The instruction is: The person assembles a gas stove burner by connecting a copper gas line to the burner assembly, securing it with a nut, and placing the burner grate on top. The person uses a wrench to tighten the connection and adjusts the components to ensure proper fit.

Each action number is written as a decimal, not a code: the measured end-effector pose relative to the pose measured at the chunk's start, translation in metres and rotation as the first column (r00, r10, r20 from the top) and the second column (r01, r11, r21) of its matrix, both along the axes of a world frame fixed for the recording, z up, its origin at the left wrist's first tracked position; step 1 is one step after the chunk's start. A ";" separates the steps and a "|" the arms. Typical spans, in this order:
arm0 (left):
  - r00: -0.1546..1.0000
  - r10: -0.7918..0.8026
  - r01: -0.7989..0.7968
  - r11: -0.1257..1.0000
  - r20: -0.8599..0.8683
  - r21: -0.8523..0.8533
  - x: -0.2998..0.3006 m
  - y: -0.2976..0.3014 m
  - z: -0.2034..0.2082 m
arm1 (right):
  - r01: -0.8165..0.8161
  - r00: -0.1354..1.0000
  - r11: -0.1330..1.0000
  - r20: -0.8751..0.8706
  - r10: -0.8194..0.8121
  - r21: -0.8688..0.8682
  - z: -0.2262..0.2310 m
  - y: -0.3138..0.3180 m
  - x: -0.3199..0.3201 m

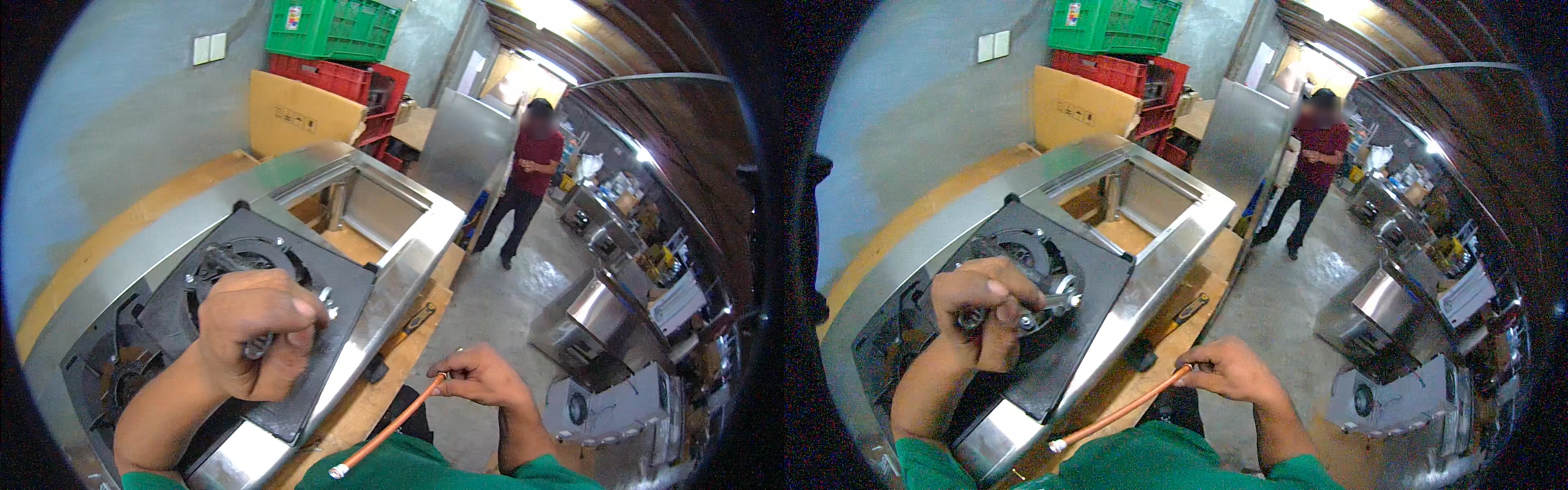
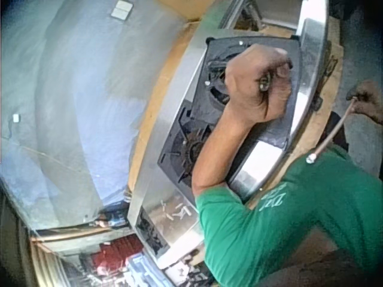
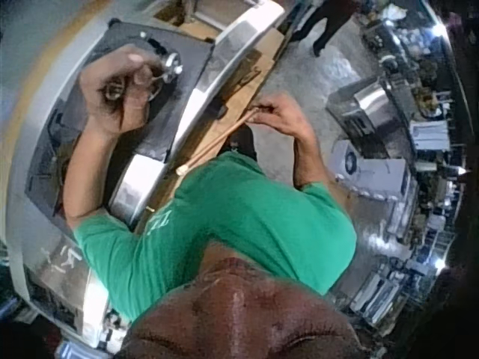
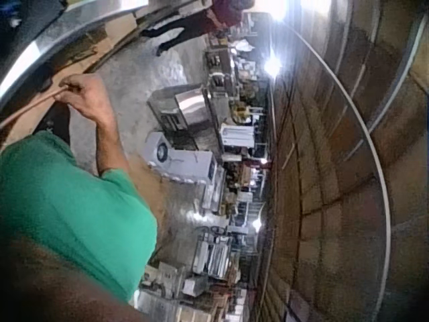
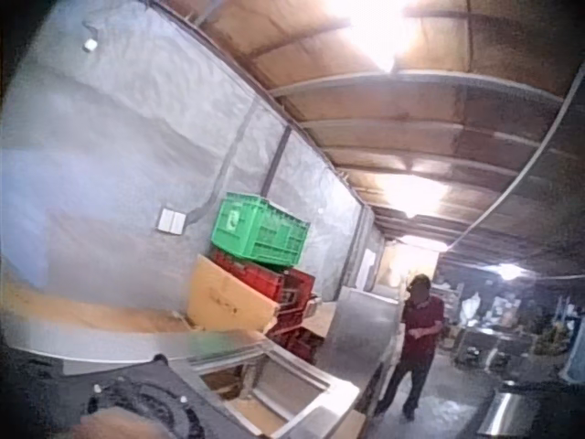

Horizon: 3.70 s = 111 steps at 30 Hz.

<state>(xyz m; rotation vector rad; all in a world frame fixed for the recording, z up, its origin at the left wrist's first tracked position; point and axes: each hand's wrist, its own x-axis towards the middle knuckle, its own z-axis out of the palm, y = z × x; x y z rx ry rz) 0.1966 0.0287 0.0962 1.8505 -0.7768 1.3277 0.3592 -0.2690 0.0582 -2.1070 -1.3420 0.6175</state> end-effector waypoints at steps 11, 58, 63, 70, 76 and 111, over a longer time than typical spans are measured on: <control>1.000 -0.005 0.005 1.000 0.009 0.003 0.001 0.000 0.003 | 0.000 0.983 0.989 0.184 -0.028 0.150 0.011 -0.008 0.003; 0.964 0.206 -0.210 0.978 -0.166 -0.009 -0.013 -0.011 0.006 | 0.167 0.886 0.986 0.443 -0.139 -0.025 0.057 -0.028 -0.029; 0.973 0.194 -0.196 0.981 -0.129 0.000 -0.012 -0.010 0.006 | 0.130 0.890 0.991 0.438 -0.125 0.019 0.051 -0.024 -0.027; 0.999 -0.011 0.009 0.999 -0.036 -0.037 -0.006 -0.005 0.011 | -0.008 0.905 0.990 0.422 -0.052 0.138 0.030 0.047 -0.037; 0.999 -0.043 0.044 0.997 0.004 -0.070 0.000 -0.006 0.007 | -0.002 0.902 0.983 0.425 -0.076 0.181 0.030 0.112 -0.049; 0.993 -0.013 0.020 0.998 -0.117 0.063 -0.005 -0.002 0.015 | -0.072 0.822 0.932 0.550 -0.145 0.355 0.023 0.127 -0.055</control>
